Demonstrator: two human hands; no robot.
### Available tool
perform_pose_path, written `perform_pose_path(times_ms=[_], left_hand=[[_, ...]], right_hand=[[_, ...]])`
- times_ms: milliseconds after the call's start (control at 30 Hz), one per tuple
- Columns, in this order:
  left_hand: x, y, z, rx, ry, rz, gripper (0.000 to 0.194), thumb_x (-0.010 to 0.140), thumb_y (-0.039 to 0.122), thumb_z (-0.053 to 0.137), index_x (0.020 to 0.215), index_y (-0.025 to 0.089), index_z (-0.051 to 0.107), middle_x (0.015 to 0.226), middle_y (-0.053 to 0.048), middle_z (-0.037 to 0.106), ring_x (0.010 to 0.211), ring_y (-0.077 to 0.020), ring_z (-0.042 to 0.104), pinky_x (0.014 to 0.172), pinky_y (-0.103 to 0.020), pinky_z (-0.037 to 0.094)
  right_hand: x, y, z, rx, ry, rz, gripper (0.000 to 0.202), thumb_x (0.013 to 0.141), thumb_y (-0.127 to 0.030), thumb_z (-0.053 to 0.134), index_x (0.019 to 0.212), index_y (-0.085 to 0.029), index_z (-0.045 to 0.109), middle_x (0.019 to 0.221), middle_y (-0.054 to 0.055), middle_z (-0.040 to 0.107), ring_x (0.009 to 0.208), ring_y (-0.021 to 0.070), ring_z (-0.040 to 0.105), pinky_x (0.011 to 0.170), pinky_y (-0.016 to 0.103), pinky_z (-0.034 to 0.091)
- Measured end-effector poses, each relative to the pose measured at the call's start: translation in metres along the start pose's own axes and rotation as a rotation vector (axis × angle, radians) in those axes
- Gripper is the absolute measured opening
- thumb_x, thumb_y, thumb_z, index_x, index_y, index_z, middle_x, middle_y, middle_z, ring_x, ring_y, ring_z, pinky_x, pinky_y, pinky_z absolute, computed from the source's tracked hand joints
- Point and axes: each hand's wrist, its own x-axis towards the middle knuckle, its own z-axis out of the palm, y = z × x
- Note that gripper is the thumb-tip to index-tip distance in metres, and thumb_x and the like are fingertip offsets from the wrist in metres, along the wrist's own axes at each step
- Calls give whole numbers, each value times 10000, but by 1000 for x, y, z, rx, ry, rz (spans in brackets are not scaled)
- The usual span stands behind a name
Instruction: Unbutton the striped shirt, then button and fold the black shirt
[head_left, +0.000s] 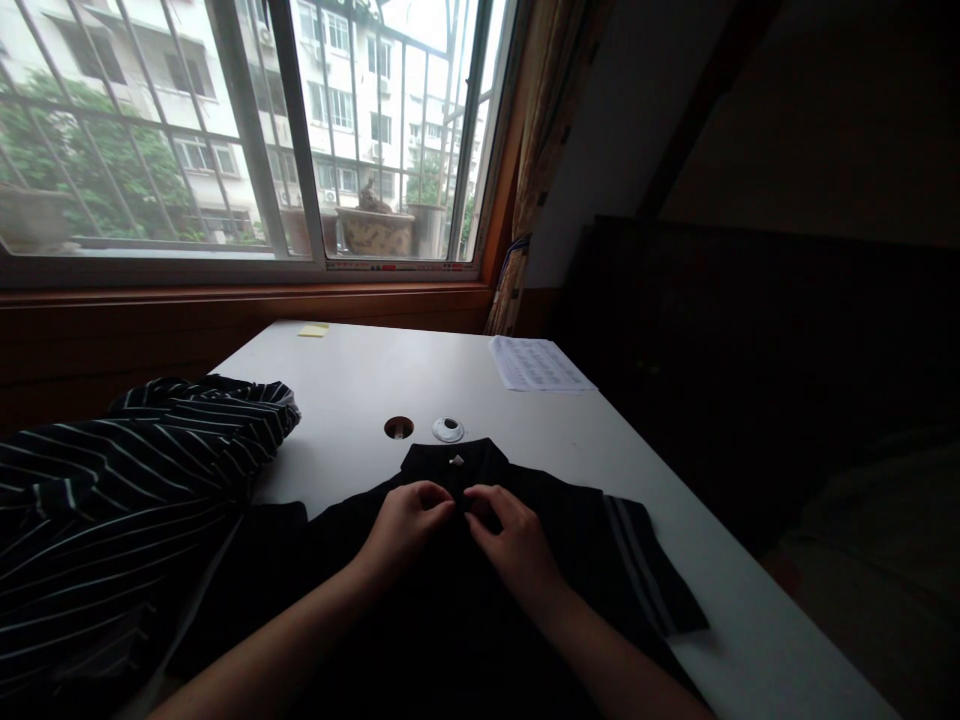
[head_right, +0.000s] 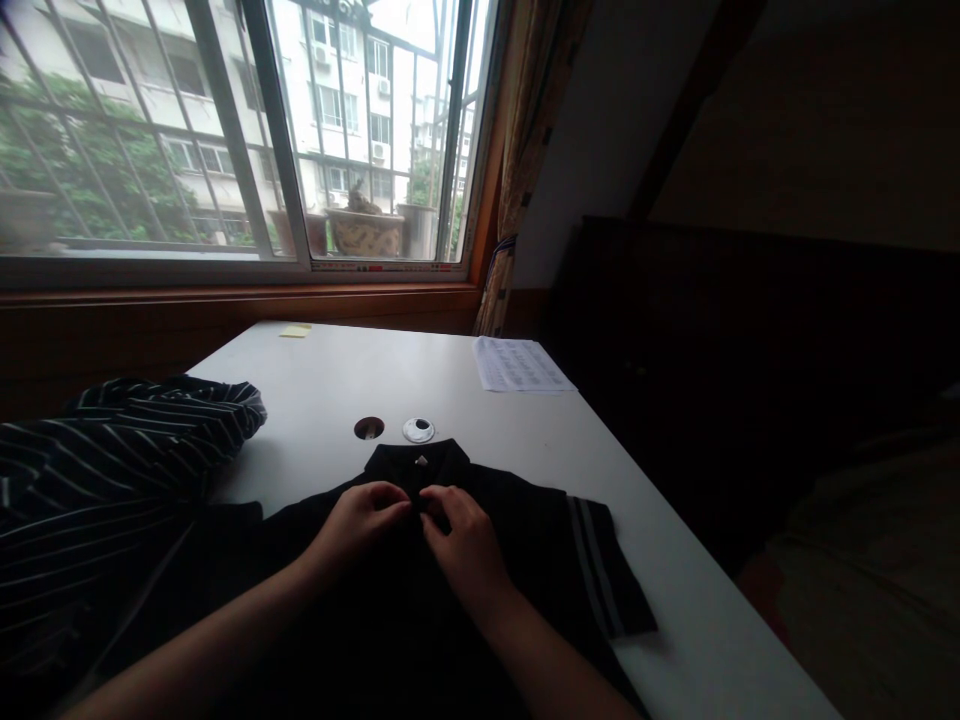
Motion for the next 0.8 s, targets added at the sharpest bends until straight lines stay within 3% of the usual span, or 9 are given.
perform_pose_path(times_ms=[400,800], left_hand=[[-1,4,-1,-123,-64,-98,300,743,377,666,888,123,738,771,-67,717,636,-180,631,574,-258,463],[0,2,2,-137,-40,-98,307,750,394,679,879,121,735,719,-58,706,616,-170,630,548,-245,450]], right_hand=[[3,-2,1,-91,15,-19,283,795,-44,585,1004,-226,639,920,25,682,879,222,659,827,371,528],[2,-4,-1,135,-5,114,235,795,-146,611,998,-240,682,944,8,713,855,195,679,816,330,544]])
